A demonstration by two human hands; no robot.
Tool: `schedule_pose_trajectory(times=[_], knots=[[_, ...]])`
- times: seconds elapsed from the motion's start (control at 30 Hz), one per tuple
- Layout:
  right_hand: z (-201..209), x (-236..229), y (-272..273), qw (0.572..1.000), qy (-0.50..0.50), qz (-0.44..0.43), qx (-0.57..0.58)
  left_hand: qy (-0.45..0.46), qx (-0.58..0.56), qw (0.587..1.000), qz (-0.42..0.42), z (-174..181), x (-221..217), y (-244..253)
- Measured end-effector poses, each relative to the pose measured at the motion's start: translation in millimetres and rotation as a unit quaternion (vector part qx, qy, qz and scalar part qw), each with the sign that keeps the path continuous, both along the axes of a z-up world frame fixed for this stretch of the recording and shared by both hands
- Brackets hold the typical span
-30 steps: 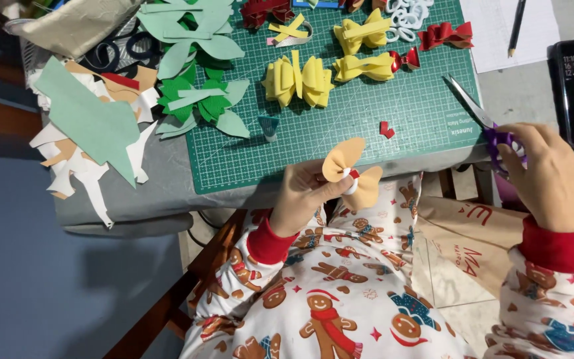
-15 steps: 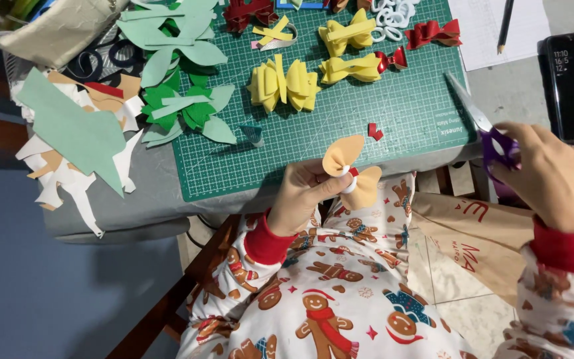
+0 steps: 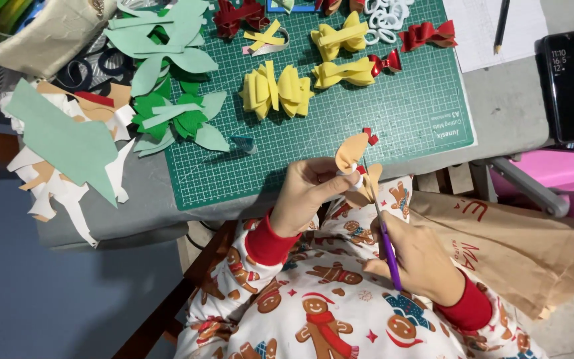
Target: Assembling and gluing leather pieces to create decorative bows on a cutting mat.
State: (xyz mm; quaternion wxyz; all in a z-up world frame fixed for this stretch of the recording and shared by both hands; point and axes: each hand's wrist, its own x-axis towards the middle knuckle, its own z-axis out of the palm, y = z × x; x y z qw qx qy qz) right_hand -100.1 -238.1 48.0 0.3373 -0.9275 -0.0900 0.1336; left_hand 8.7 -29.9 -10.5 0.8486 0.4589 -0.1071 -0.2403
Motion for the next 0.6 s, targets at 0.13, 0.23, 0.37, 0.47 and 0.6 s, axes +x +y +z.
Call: schedule_pose_trajectory(times=[0.13,0.23,0.37,0.47,0.6], knots=[[-7.7,2.6,-1.7,1.0,0.01,0.01,-0.009,-0.004,0.04,0.999,-0.008,0.2,1.3,-3.8],[-8.7,9.9,-0.6,0.999,0.004,0.011,0.032,0.008,0.018,1.0,-0.014,1.1,1.5,-7.3],[-17.9,12.5,-3.3,0.998,-0.015,0.008,0.053,0.022,0.022,0.999,-0.02,8.3,2.5,-10.1],[-20.3,13.8,-4.3,0.997,-0.028,0.017,0.063,0.017,0.03,0.999,-0.018,11.7,3.1,-10.6],[-21.0,13.9,-3.7,0.997,-0.027,0.004,0.074,-0.004,0.064,0.998,-0.021,16.7,3.8,-10.5]])
